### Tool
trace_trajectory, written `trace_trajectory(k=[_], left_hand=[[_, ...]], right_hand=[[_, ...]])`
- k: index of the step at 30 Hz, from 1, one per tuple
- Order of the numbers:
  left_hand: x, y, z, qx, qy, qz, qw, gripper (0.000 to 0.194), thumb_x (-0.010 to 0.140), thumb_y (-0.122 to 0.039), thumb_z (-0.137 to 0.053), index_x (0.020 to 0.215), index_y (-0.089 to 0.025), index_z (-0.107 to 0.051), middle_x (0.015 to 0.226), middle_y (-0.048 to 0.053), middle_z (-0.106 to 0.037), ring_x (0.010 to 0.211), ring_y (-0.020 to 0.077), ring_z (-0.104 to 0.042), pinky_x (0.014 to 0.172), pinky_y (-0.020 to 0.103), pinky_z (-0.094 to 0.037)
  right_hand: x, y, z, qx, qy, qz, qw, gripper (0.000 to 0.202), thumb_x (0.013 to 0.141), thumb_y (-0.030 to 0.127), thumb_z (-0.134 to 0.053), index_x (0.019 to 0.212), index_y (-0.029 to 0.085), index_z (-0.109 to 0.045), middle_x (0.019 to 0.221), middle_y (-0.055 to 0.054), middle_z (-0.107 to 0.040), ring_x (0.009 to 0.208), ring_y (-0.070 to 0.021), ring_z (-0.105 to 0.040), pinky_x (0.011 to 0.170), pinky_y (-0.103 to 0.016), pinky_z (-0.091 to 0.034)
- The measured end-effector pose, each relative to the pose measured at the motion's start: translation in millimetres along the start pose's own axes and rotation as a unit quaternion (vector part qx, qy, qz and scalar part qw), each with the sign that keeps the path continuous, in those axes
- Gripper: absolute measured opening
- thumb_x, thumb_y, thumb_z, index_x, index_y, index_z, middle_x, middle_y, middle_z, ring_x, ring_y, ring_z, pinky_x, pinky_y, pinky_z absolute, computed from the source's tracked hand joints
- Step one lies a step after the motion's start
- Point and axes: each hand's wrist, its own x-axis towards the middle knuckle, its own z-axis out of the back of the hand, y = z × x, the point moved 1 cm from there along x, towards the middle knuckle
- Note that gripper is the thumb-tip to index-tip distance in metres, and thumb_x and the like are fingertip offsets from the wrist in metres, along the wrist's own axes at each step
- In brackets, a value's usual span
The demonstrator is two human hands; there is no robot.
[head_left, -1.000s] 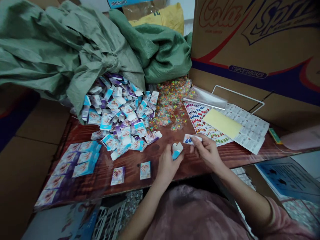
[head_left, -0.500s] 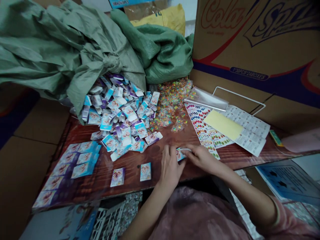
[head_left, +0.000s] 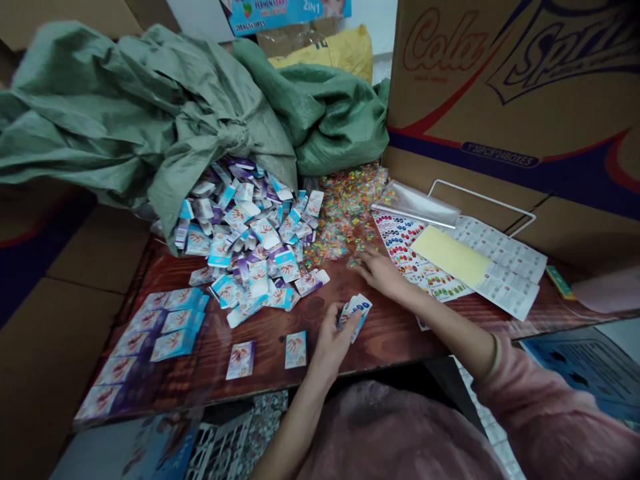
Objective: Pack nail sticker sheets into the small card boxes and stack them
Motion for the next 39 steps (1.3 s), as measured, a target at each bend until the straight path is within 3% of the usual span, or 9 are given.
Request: trace_trajectory(k=[6, 9, 11, 13, 15, 17, 23, 30, 39], left_hand=[[-0.2, 5.2, 1.5, -0.072, -0.027, 0.034, 0.996, 0.039, 0.068, -0.046, -0.071, 0.092, -0.017, -0.059, 0.066, -0.004, -0.059, 0.052, 0.0071, -0.048, 0.042, 0.017, -0.032], [3.1, 5.3, 3.0, -0.086, -0.030, 0.040, 0.995, 0.041, 0.066, -0.046, -0.071, 0.092, -0.015, -0.062, 0.060, -0.004, -0.056, 0.048, 0.0074, -0.046, 0.039, 0.017, -0.030], [4.6, 3.1, 3.2, -0.090, -0.037, 0.045, 0.994, 0.041, 0.065, -0.045, -0.072, 0.090, -0.015, -0.062, 0.058, -0.005, -0.055, 0.047, 0.0077, -0.046, 0.039, 0.018, -0.029], [5.5, 0.4, 2.6, -0.089, -0.042, 0.046, 0.994, 0.039, 0.063, -0.044, -0.073, 0.087, -0.015, -0.062, 0.058, -0.005, -0.055, 0.047, 0.0076, -0.045, 0.040, 0.018, -0.029], [5.8, -1.2, 1.5, -0.089, -0.040, 0.039, 0.995, 0.036, 0.064, -0.043, -0.073, 0.084, -0.015, -0.062, 0.058, -0.005, -0.054, 0.048, 0.0071, -0.044, 0.042, 0.018, -0.031], [5.9, -0.7, 0.1, -0.089, -0.031, 0.021, 0.995, 0.035, 0.066, -0.042, -0.072, 0.086, -0.015, -0.062, 0.062, -0.004, -0.056, 0.051, 0.0069, -0.045, 0.047, 0.018, -0.033], [5.3, 7.4, -3.2, -0.049, 0.019, -0.056, 0.997, 0.025, 0.073, -0.038, -0.068, 0.083, -0.016, -0.060, 0.068, -0.004, -0.056, 0.060, 0.0077, -0.047, 0.056, 0.018, -0.035], [4.0, 8.3, -1.6, -0.037, 0.044, -0.066, 0.996, 0.032, 0.077, -0.041, -0.064, 0.097, -0.016, -0.062, 0.087, 0.002, -0.064, 0.075, 0.0122, -0.055, 0.067, 0.021, -0.041], [8.7, 9.4, 0.3, -0.106, 0.026, -0.020, 0.994, 0.041, 0.071, -0.048, -0.069, 0.095, -0.015, -0.065, 0.080, 0.002, -0.065, 0.067, 0.0116, -0.054, 0.053, 0.019, -0.038]], right_hand=[[16.3, 5.0, -18.5, -0.055, 0.031, 0.026, 0.998, 0.027, 0.092, 0.011, -0.039, 0.105, 0.012, -0.063, 0.118, -0.018, -0.057, 0.106, -0.0262, -0.054, 0.089, -0.038, -0.044], [12.0, -3.0, -12.8, -0.029, 0.007, 0.026, 0.999, 0.026, 0.094, 0.018, -0.038, 0.103, 0.014, -0.062, 0.113, -0.015, -0.058, 0.099, -0.0220, -0.056, 0.084, -0.033, -0.046], [6.9, -10.8, -3.5, 0.083, -0.054, -0.005, 0.995, 0.026, 0.095, 0.027, -0.039, 0.096, 0.014, -0.062, 0.102, -0.011, -0.060, 0.089, -0.0190, -0.058, 0.078, -0.030, -0.047], [-2.5, -14.8, 7.1, 0.273, -0.099, -0.039, 0.956, 0.026, 0.094, 0.033, -0.041, 0.090, 0.015, -0.060, 0.087, -0.006, -0.060, 0.077, -0.0163, -0.057, 0.071, -0.028, -0.048], [-16.5, -10.4, 16.1, 0.430, -0.083, -0.032, 0.899, 0.025, 0.092, 0.037, -0.044, 0.087, 0.018, -0.058, 0.078, -0.002, -0.058, 0.073, -0.0151, -0.057, 0.068, -0.027, -0.048], [-33.3, 1.3, 21.4, 0.479, -0.046, 0.016, 0.876, 0.023, 0.091, 0.038, -0.049, 0.084, 0.018, -0.059, 0.081, -0.002, -0.059, 0.078, -0.0151, -0.058, 0.073, -0.028, -0.048], [-64.6, 28.9, 7.9, 0.332, -0.081, 0.061, 0.938, 0.016, 0.092, 0.027, -0.049, 0.084, 0.018, -0.060, 0.085, -0.005, -0.060, 0.079, -0.0158, -0.058, 0.073, -0.029, -0.046], [-69.1, 26.3, -2.2, 0.321, -0.097, -0.002, 0.942, 0.014, 0.086, 0.032, -0.061, 0.090, 0.018, -0.065, 0.083, -0.004, -0.065, 0.076, -0.0161, -0.061, 0.069, -0.028, -0.048], [-82.4, 30.4, -7.7, 0.291, -0.152, 0.063, 0.943, 0.017, 0.092, 0.029, -0.053, 0.101, 0.023, -0.066, 0.102, -0.008, -0.061, 0.097, -0.0203, -0.058, 0.085, -0.036, -0.049]])
